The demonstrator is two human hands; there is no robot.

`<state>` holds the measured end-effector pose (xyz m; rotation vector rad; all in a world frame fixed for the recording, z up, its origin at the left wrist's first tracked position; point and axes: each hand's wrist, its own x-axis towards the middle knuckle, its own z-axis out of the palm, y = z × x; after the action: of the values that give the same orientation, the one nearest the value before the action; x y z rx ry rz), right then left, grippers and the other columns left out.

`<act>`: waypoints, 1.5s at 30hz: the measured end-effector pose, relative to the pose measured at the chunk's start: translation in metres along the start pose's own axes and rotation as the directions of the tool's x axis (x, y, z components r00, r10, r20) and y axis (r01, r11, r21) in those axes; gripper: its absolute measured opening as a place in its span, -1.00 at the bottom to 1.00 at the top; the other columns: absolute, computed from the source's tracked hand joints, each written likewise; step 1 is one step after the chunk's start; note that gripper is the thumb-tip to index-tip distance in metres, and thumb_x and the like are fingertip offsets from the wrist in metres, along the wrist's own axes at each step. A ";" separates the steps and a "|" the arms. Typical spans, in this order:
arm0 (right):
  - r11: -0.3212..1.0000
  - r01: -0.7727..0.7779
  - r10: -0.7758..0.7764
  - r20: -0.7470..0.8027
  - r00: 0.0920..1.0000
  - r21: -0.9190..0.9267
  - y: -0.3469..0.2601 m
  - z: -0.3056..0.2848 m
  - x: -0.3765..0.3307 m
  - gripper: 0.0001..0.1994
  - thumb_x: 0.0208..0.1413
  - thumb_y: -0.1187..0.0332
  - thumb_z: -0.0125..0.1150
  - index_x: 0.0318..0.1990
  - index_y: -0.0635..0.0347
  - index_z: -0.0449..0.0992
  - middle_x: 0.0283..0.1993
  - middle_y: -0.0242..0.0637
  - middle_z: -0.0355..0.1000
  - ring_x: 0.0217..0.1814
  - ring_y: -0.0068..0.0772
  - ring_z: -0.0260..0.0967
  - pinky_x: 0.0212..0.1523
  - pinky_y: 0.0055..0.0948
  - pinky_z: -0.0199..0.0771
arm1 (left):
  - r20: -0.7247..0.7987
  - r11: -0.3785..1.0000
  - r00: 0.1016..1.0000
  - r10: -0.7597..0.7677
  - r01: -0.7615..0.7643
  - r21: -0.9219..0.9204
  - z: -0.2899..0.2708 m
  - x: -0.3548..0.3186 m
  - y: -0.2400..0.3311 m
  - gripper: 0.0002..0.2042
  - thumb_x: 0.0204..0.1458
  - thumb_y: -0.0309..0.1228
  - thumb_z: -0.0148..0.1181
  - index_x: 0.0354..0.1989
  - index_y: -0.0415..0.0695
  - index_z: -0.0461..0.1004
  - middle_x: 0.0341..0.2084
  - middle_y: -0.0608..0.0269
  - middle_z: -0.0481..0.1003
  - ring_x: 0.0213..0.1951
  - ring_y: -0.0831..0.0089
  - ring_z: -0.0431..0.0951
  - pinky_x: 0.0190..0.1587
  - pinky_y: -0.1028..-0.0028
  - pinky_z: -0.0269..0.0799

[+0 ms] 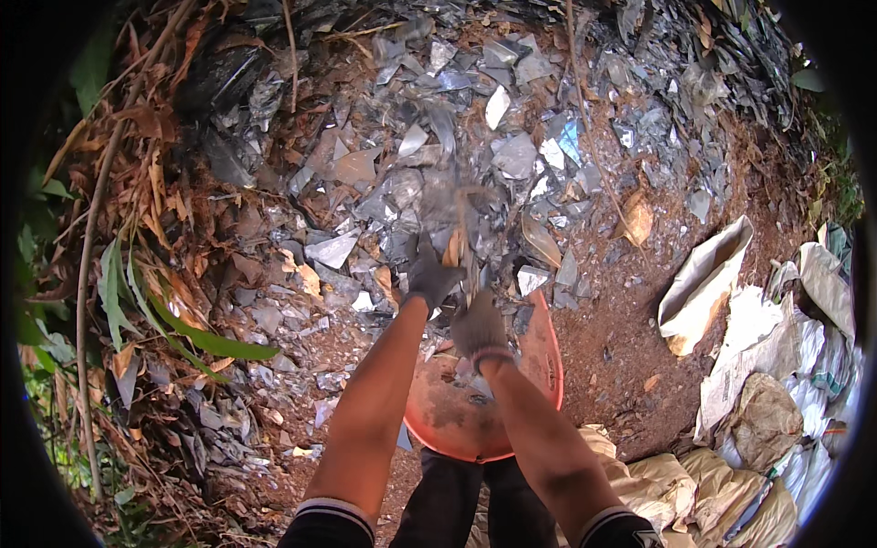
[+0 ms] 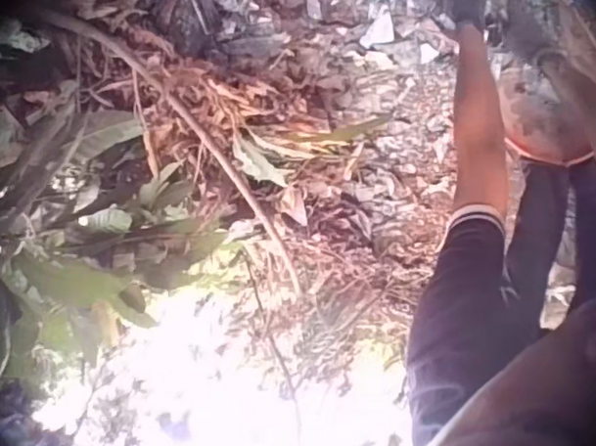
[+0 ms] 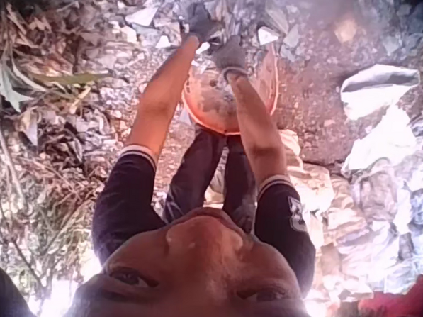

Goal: The person collects slate-like rocks from the ground using a red plastic scoop and transfers them into a white sack. They repeat this process, filling the scoop and pouring the contents into the sack multiple times.

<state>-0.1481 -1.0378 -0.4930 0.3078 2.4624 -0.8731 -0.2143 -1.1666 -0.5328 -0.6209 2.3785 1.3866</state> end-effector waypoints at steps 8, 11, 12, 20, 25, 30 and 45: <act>0.995 -0.102 0.098 0.147 0.984 0.018 0.086 0.005 -0.113 -0.68 0.22 0.34 0.04 0.02 0.35 0.23 -0.23 0.37 0.47 -0.14 0.42 0.46 -0.17 0.21 0.46 | -0.033 0.890 0.991 0.133 -0.134 -0.435 0.024 -0.072 -0.086 -0.40 -0.28 -0.40 0.49 0.01 -0.23 0.38 -0.08 0.05 0.42 0.01 0.24 0.44 -0.02 0.22 0.47; 0.996 -0.084 0.080 0.161 0.984 0.014 0.113 0.010 -0.137 -0.69 0.21 0.35 0.06 0.01 0.35 0.28 -0.19 0.34 0.47 -0.12 0.40 0.45 -0.13 0.17 0.46 | -0.055 0.871 0.882 0.469 -0.451 0.197 0.040 -0.112 -0.085 -0.42 -0.20 -0.32 0.35 0.06 -0.25 0.39 -0.02 -0.12 0.43 0.09 -0.08 0.40 0.22 0.09 0.28; 0.997 -0.068 0.061 0.169 0.984 0.035 0.116 0.010 -0.142 -0.70 0.20 0.35 0.06 0.01 0.36 0.30 -0.17 0.33 0.47 -0.11 0.40 0.45 -0.12 0.16 0.46 | -0.005 0.869 0.886 0.464 -0.453 0.200 0.046 -0.121 -0.093 -0.39 -0.18 -0.31 0.35 0.11 -0.25 0.37 0.00 -0.14 0.42 0.12 -0.10 0.38 0.23 0.09 0.28; 0.999 0.017 -0.015 0.070 0.997 -0.029 0.060 -0.052 -0.172 -0.71 0.19 0.26 0.15 -0.11 0.35 0.43 -0.22 0.25 0.47 -0.16 0.32 0.46 -0.16 0.13 0.46 | 0.217 0.979 0.960 0.178 -0.195 0.060 0.056 -0.252 -0.127 -0.27 -0.03 -0.19 0.41 0.30 -0.20 0.25 0.16 -0.13 0.37 0.22 0.04 0.36 0.25 0.13 0.28; 0.966 0.246 -0.259 -0.327 0.909 -0.083 -0.036 -0.144 -0.012 -0.66 0.27 0.12 0.09 -0.07 0.24 0.33 -0.36 0.26 0.50 -0.27 0.32 0.52 -0.27 0.17 0.51 | 0.489 0.977 0.864 -0.122 0.191 -0.095 0.045 -0.339 -0.043 -0.35 0.01 -0.21 0.44 0.21 -0.24 0.31 -0.05 -0.17 0.50 -0.04 0.07 0.57 -0.05 0.13 0.51; 0.963 0.245 -0.266 -0.535 0.802 -0.112 -0.121 -0.217 0.213 -0.68 0.24 0.22 0.02 -0.11 0.38 0.32 -0.31 0.31 0.51 -0.17 0.37 0.51 -0.13 0.08 0.50 | 0.489 0.938 0.831 0.266 -0.340 0.066 0.085 -0.341 0.006 -0.42 0.10 -0.17 0.27 0.22 -0.22 0.30 -0.19 -0.07 0.53 -0.21 0.08 0.59 -0.17 0.17 0.52; 0.968 0.252 -0.248 -0.227 0.942 -0.014 -0.096 -0.182 0.133 -0.70 0.15 0.34 0.10 -0.10 0.43 0.34 -0.22 0.34 0.49 -0.02 0.36 0.47 -0.03 0.03 0.47 | 0.367 0.914 0.840 0.400 -0.398 -0.084 0.080 -0.294 0.057 -0.37 0.07 -0.13 0.27 0.26 -0.20 0.29 -0.14 -0.10 0.52 -0.20 -0.08 0.58 -0.17 0.05 0.51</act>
<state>-0.3665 -0.9896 -0.3918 0.1041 2.7525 -1.0096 0.0122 -1.0108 -0.3886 0.1587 2.2561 1.5061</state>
